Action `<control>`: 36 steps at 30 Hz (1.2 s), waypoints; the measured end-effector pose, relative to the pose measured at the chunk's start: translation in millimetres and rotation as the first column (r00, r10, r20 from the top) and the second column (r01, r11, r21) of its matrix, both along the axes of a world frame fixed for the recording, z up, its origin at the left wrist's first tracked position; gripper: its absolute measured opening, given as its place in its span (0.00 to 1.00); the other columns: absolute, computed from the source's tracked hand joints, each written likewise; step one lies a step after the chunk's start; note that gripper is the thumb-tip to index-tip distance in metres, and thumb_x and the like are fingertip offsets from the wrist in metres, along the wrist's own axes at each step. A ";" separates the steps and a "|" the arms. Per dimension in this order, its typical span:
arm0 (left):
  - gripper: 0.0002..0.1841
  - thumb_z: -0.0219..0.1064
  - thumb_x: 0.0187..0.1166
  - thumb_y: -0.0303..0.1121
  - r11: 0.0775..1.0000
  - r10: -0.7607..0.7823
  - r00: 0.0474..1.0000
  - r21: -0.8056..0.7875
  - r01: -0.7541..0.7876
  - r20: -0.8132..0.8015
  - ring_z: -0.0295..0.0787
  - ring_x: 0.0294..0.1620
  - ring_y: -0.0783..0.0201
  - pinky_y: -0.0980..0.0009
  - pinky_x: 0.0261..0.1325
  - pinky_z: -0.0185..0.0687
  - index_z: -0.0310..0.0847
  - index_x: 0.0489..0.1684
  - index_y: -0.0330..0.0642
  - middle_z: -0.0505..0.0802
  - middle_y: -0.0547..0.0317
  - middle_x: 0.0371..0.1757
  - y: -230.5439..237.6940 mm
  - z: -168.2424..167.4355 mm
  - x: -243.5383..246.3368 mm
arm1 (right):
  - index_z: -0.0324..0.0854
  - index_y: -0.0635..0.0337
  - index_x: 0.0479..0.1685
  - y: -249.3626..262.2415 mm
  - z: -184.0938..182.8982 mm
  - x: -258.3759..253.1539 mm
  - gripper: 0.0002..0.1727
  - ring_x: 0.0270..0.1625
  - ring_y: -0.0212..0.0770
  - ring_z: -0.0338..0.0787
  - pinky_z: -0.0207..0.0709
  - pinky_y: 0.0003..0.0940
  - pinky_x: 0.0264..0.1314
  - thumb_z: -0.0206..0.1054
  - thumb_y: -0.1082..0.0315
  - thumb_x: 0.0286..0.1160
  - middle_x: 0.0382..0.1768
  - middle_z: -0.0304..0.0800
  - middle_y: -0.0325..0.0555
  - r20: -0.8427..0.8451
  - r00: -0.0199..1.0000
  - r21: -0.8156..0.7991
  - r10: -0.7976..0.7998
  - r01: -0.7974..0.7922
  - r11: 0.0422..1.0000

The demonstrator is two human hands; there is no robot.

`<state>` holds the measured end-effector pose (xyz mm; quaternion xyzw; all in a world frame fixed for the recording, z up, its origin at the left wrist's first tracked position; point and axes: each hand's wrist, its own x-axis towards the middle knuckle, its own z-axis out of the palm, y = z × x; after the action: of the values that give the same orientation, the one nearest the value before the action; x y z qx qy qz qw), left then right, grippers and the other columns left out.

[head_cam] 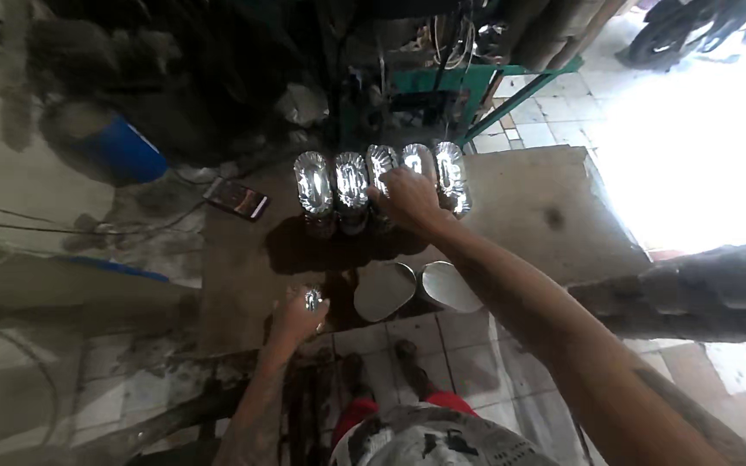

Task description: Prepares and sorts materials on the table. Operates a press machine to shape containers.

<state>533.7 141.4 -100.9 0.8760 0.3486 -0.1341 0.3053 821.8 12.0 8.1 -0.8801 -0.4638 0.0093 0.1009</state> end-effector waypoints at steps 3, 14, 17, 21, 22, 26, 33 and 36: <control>0.33 0.64 0.84 0.51 0.993 0.115 0.988 -0.022 -0.114 0.103 0.68 0.84 0.33 0.36 0.83 0.62 0.71 0.81 0.37 0.75 0.29 0.80 -6.7 9.1 -20.2 | 0.90 0.61 0.49 14.5 -6.6 1.6 0.32 0.69 0.56 0.86 0.41 0.75 0.89 0.50 0.41 0.89 0.54 0.93 0.55 -0.102 0.994 -0.122 -0.051 0.038 0.992; 0.33 0.64 0.86 0.45 0.950 0.299 0.953 -0.115 -0.291 0.057 0.63 0.87 0.33 0.42 0.85 0.62 0.66 0.83 0.31 0.68 0.25 0.84 -25.7 37.5 -71.8 | 0.91 0.64 0.35 4.5 14.3 1.0 0.27 0.54 0.57 0.93 0.63 0.62 0.82 0.56 0.50 0.88 0.40 0.95 0.57 -0.067 0.998 -0.060 -0.020 0.016 0.998; 0.31 0.64 0.86 0.44 0.963 0.236 0.971 -0.144 -0.230 0.029 0.70 0.83 0.37 0.43 0.83 0.66 0.68 0.83 0.33 0.74 0.29 0.81 -31.5 38.7 -70.9 | 0.90 0.65 0.44 11.7 -5.2 7.7 0.32 0.63 0.58 0.88 0.59 0.65 0.84 0.60 0.40 0.84 0.49 0.93 0.59 -0.115 0.993 -0.096 -0.007 -0.004 0.995; 0.30 0.64 0.86 0.43 0.963 0.212 0.976 -0.178 -0.201 0.047 0.71 0.82 0.38 0.44 0.83 0.67 0.69 0.82 0.32 0.74 0.28 0.80 -33.4 38.6 -76.0 | 0.85 0.62 0.65 2.2 -6.4 4.0 0.34 0.74 0.54 0.84 0.49 0.67 0.90 0.63 0.38 0.80 0.63 0.90 0.54 -0.104 0.994 0.026 -0.032 0.035 0.999; 0.30 0.64 0.86 0.42 0.964 0.209 0.976 -0.183 -0.196 0.056 0.71 0.81 0.38 0.45 0.83 0.67 0.69 0.81 0.31 0.74 0.28 0.79 -33.0 37.8 -77.5 | 0.84 0.61 0.68 -3.0 -5.1 2.3 0.35 0.74 0.54 0.83 0.47 0.68 0.90 0.62 0.38 0.81 0.64 0.90 0.54 -0.097 0.994 0.044 -0.043 0.048 0.998; 0.28 0.63 0.87 0.41 0.969 0.191 0.978 -0.175 -0.175 0.079 0.76 0.78 0.40 0.44 0.79 0.71 0.70 0.80 0.33 0.77 0.31 0.77 -25.8 42.8 -64.7 | 0.81 0.62 0.72 -31.4 2.2 -8.3 0.33 0.74 0.56 0.83 0.53 0.68 0.88 0.63 0.42 0.83 0.65 0.89 0.55 -0.151 0.988 0.119 0.015 0.003 0.993; 0.33 0.62 0.84 0.59 0.999 0.030 0.996 0.013 -0.031 0.087 0.80 0.69 0.29 0.26 0.72 0.66 0.82 0.67 0.34 0.84 0.29 0.67 -4.3 -7.2 1.0 | 0.80 0.67 0.71 -180.4 -35.3 -61.5 0.26 0.66 0.55 0.87 0.80 0.52 0.71 0.65 0.55 0.85 0.65 0.86 0.61 -0.446 0.892 0.315 -0.078 0.238 0.919; 0.28 0.62 0.86 0.53 1.000 -0.012 0.998 -0.013 0.011 -0.060 0.83 0.66 0.30 0.28 0.68 0.74 0.83 0.62 0.31 0.81 0.28 0.70 1.3 -29.9 8.6 | 0.82 0.69 0.66 -215.4 -52.2 -70.2 0.23 0.63 0.55 0.87 0.79 0.53 0.71 0.64 0.58 0.86 0.58 0.89 0.60 -0.403 0.905 0.271 -0.138 0.263 0.926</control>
<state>542.3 142.7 -130.8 0.8716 0.3518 -0.1642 0.2995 751.7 -203.4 -44.2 -0.8772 -0.3368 0.0925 0.3293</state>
